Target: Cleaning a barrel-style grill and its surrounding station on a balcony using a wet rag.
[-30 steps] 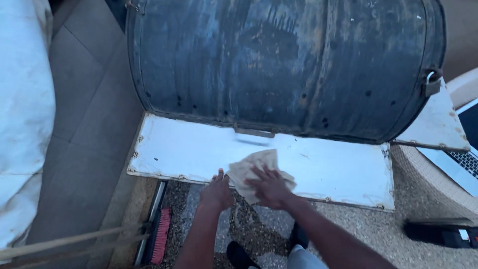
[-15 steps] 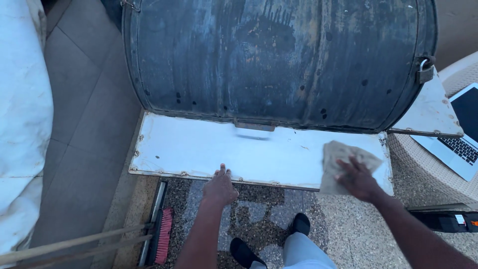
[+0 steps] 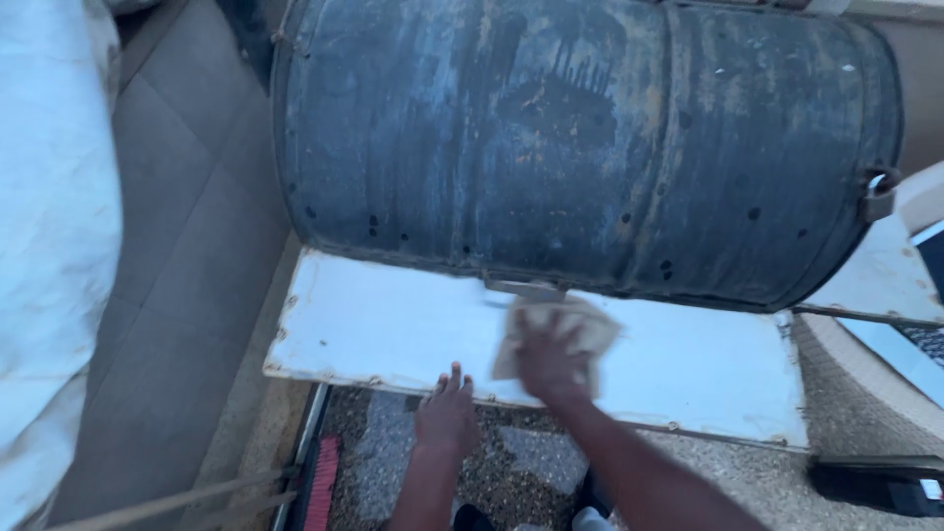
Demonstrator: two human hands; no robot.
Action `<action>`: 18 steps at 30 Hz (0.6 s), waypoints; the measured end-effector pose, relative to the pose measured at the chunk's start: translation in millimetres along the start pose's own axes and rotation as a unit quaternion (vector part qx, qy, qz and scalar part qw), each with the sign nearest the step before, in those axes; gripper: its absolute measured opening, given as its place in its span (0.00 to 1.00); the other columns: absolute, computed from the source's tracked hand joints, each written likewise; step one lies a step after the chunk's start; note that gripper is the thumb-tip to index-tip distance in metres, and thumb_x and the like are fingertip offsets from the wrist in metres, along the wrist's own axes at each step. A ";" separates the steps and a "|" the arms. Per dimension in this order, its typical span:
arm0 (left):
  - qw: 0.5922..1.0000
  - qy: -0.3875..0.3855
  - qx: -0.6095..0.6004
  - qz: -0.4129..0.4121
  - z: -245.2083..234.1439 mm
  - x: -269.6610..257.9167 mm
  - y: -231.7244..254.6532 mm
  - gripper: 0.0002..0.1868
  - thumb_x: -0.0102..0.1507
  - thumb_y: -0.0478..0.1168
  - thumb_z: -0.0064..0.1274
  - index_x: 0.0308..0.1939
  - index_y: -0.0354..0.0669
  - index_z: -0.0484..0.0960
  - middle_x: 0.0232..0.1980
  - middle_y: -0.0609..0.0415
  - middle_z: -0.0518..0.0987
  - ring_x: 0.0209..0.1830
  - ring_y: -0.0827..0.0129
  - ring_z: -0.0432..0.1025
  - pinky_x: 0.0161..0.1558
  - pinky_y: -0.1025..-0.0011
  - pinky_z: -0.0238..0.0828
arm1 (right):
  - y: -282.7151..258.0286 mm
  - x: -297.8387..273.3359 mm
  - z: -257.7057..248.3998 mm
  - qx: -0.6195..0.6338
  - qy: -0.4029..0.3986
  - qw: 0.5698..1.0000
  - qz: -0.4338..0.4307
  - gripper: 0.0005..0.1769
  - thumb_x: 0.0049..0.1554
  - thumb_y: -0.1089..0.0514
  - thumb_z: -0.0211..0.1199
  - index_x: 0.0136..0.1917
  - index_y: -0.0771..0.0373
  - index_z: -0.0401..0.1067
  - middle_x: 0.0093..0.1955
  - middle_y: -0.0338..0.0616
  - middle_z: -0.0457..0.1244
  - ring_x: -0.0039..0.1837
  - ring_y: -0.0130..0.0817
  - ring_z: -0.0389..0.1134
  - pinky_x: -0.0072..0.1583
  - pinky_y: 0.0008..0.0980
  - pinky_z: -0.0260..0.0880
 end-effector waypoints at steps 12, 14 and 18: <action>0.999 -0.040 0.003 0.005 -20.2 -13.8 -0.1 0.41 0.66 0.43 0.55 0.80 0.56 0.51 0.88 0.60 0.34 0.87 0.61 0.37 0.78 0.51 0.48 | -20.2 -91.2 -69.9 0.228 -0.058 0.918 -0.320 0.25 0.60 0.46 0.60 0.71 0.38 0.69 0.86 0.41 0.41 0.86 0.54 0.31 0.77 0.69 0.24; 0.999 -0.050 -0.007 -0.002 -31.0 -23.1 5.7 0.42 0.66 0.42 0.54 0.81 0.53 0.49 0.88 0.60 0.33 0.87 0.62 0.37 0.79 0.51 0.47 | 22.2 -98.1 -69.4 0.250 -0.037 0.926 -0.282 0.18 0.60 0.46 0.58 0.64 0.38 0.74 0.85 0.39 0.45 0.85 0.55 0.36 0.77 0.67 0.30; 0.998 -0.069 0.007 -0.008 -33.9 -27.4 7.4 0.45 0.66 0.43 0.54 0.82 0.52 0.46 0.88 0.60 0.31 0.87 0.63 0.35 0.77 0.51 0.49 | 127.8 -88.2 -32.4 0.264 0.034 0.939 -0.217 0.20 0.52 0.56 0.67 0.59 0.41 0.80 0.84 0.41 0.49 0.83 0.56 0.46 0.74 0.65 0.50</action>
Point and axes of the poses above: each hand's wrist, its own x-axis towards the middle knuckle, its own z-axis out of the palm, y = z × x, the point moved 8 cm from there along x, towards the middle knuckle
